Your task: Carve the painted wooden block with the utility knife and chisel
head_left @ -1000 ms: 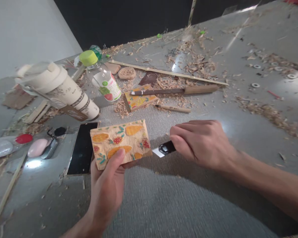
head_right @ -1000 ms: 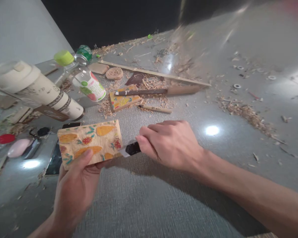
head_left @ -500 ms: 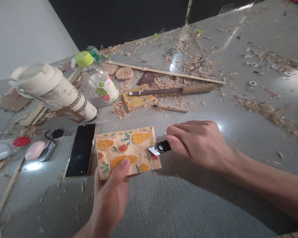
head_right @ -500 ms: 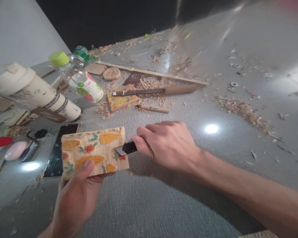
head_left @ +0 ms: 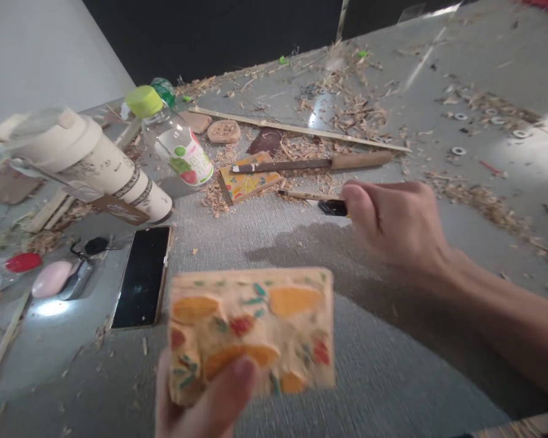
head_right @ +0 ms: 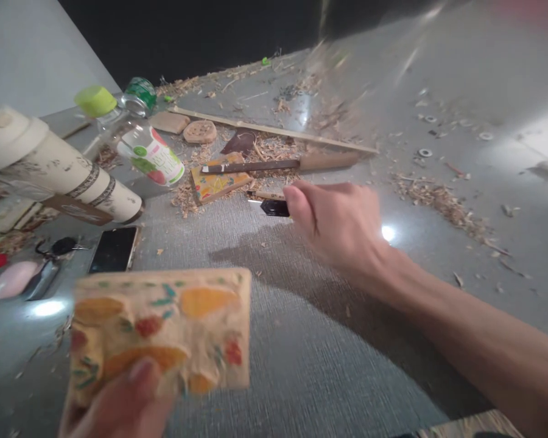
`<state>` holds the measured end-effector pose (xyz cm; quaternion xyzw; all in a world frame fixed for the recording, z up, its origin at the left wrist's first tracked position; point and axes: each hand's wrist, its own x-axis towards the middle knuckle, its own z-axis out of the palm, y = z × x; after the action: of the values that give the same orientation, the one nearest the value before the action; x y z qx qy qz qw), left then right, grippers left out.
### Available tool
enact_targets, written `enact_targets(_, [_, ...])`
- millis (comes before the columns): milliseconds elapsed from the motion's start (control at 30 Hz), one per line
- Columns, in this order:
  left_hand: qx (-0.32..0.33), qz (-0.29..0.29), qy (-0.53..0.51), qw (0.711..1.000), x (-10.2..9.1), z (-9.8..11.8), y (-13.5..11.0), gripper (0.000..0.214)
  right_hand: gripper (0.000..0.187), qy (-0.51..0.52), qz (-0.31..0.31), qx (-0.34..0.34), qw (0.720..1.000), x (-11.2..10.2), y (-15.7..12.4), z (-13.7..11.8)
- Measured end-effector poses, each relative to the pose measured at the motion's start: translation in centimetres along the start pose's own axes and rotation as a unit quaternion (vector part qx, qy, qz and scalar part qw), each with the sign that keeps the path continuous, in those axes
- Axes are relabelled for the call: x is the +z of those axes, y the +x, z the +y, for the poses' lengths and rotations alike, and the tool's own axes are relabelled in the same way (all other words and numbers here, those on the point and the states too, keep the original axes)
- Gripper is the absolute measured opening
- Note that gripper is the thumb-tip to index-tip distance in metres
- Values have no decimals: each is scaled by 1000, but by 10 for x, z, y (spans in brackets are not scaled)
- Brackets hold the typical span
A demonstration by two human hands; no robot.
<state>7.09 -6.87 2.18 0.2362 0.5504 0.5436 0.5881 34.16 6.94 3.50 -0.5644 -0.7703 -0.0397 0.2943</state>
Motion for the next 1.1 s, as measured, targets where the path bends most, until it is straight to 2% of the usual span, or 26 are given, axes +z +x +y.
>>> enact_targets(100, [37, 14, -60, 997, 13, 6, 16, 30, 52, 35, 3, -26, 999, -4, -3, -3])
enact_targets(267, [47, 3, -56, 997, 32, 13, 39, 34, 55, 69, -95, -150, 982, -3, -15, -21])
enact_targets(400, [59, -2, -47, 997, 32, 10, 38, 27, 60, 53, -135, -156, 977, 3, -18, -26])
enact_targets(600, [82, 10, -21, 996, 24, 4, 34, 18, 60, 30, -104, -158, 982, 5, -20, -27])
enact_targets(800, [47, -9, -47, 998, 28, 12, 31, 28, 61, -29, -47, -172, 984, 3, -18, -28])
enact_targets(967, [33, -21, -63, 997, 34, 22, 32, 27, 63, -50, -5, -184, 982, 4, -14, -33])
enact_targets(1033, [22, -18, -65, 997, 34, 23, 31, 28, 66, -57, -6, -160, 985, 3, -10, -29])
enact_targets(1100, [11, -16, -71, 997, 32, 21, 29, 28, 65, -77, 5, -86, 993, -2, -2, -17])
